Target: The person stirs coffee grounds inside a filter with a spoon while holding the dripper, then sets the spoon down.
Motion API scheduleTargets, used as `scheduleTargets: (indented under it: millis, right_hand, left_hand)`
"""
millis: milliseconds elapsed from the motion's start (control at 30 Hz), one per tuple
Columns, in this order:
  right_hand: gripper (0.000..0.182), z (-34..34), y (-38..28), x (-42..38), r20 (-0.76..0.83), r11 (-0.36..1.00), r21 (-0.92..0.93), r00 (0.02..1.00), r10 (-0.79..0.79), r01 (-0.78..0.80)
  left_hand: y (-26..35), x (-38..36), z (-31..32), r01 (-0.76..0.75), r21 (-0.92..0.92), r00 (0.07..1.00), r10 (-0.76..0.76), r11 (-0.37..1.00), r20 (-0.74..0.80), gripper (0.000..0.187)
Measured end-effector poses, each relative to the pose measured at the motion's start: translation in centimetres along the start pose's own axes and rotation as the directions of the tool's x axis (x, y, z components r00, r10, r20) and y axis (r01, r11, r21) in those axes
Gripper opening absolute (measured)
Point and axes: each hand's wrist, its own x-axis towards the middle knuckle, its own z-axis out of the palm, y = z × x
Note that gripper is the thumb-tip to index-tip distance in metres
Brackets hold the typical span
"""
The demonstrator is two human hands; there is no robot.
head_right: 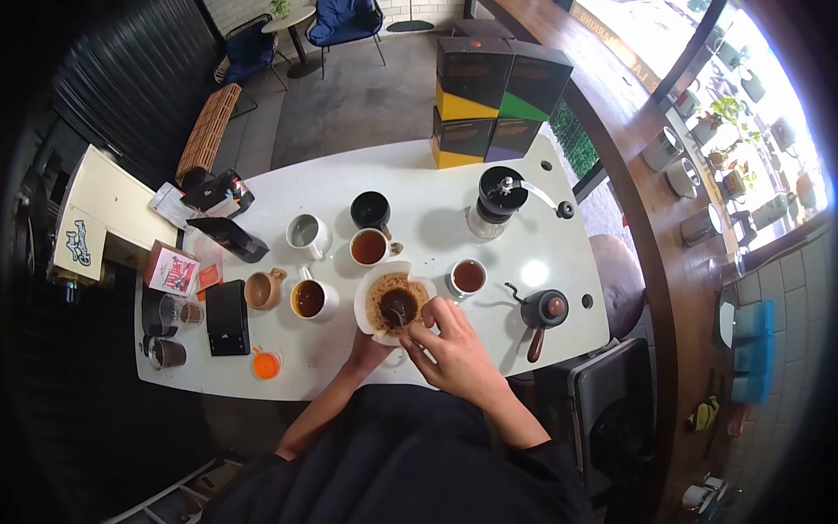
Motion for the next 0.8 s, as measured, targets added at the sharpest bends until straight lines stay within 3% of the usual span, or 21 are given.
scheduleTargets:
  millis: [167, 200, 300, 400, 500, 800]
  right_hand:
    - [0.009, -0.5, -0.1, 0.1, -0.009, 0.997, -0.067, 1.0, -0.03, 0.029]
    - [0.009, -0.5, 0.1, 0.1, -0.015, 0.996, -0.08, 0.999, -0.033, 0.031]
    - [0.012, -0.6, 0.2, 0.0, -0.02, 0.991, -0.13, 0.999, -0.036, 0.033]
    - [0.013, -0.9, 0.2, 0.1, -0.06, 0.981, -0.191, 0.997, -0.045, 0.033]
    - [0.015, -1.0, 0.3, -0.4, -0.077, 0.988, -0.152, 0.997, -0.02, 0.008]
    - [0.018, -1.4, 1.3, -0.5, -0.103, 0.948, -0.302, 0.985, -0.138, 0.101]
  left_hand:
    - [0.8, -0.4, 0.2, 0.013, 0.016, 0.999, -0.013, 1.0, -0.032, 0.066]
    - [-0.2, -0.3, 0.1, -0.079, 0.101, 0.997, 0.081, 0.992, -0.014, 0.068]
    - [1.1, 0.1, 0.1, 0.034, -0.097, 0.999, -0.037, 0.995, -0.03, 0.068]
    - [2.3, 0.4, 0.1, 0.049, -0.186, 0.999, -0.05, 0.981, -0.004, 0.068]
    - [1.8, 0.5, -0.1, -0.004, -0.067, 1.0, 0.005, 0.998, 0.017, 0.069]
    - [1.9, 0.4, 0.0, 0.03, -0.106, 1.0, -0.029, 0.994, 0.013, 0.074]
